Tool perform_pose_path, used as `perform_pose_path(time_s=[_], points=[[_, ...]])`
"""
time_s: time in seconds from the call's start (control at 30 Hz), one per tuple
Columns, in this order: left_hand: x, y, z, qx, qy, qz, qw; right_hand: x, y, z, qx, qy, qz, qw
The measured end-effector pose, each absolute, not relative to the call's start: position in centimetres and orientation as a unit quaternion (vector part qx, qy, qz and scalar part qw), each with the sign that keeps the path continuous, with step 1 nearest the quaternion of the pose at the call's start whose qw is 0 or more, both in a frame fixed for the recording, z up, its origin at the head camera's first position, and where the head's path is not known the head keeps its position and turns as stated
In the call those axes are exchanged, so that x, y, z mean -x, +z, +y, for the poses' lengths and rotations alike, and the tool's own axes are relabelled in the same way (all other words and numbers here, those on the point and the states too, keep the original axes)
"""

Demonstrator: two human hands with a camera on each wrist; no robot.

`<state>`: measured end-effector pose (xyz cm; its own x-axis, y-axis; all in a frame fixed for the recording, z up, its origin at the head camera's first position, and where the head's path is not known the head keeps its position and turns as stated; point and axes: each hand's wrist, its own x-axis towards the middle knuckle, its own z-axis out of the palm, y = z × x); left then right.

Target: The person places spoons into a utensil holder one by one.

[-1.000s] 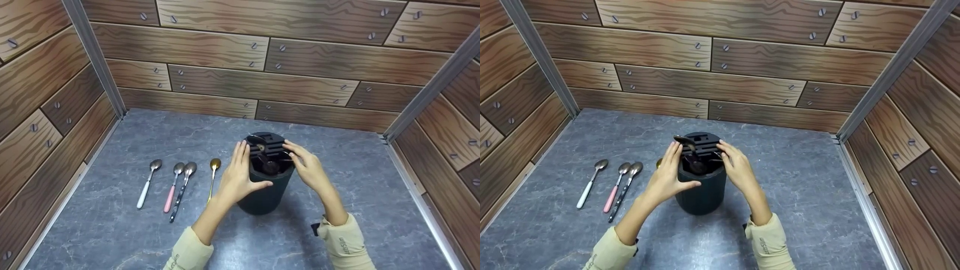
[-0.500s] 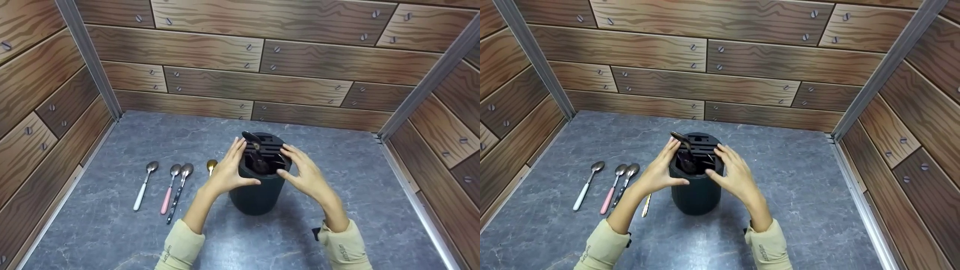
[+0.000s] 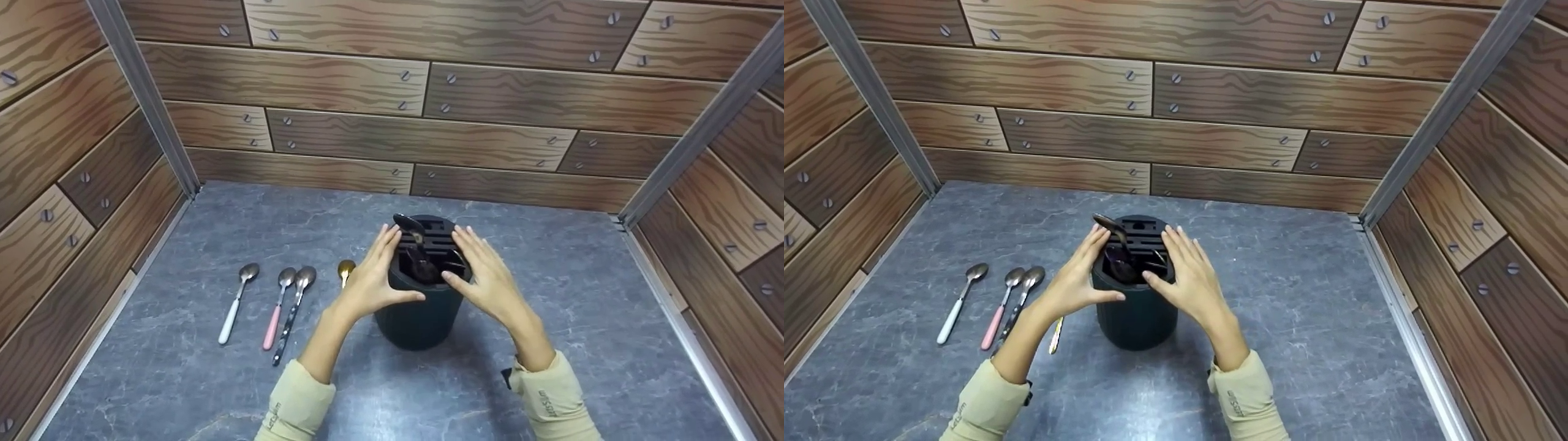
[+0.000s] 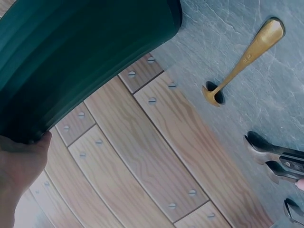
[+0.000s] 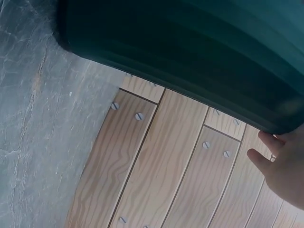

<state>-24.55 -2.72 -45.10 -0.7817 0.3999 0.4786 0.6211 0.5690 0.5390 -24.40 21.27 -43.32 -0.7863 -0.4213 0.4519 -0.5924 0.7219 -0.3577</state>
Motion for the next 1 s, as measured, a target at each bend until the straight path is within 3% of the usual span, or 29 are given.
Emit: perform_pose_path(time_s=[0.63,0.77,1.0], points=[[21.0,-45.6,-3.6,0.219,-0.421,-0.868,0.148,24.4,-43.7,21.1,-0.282,0.256,-0.906,0.184],[20.5,-46.9,-4.7,0.172,-0.465,-0.857,0.142,24.4,-43.7,21.2,-0.284,0.259,-0.905,0.184],[20.6,-49.3,-6.1,0.066,-0.441,-0.878,0.176,24.5,-43.6,21.3,-0.281,0.261,-0.906,0.181]])
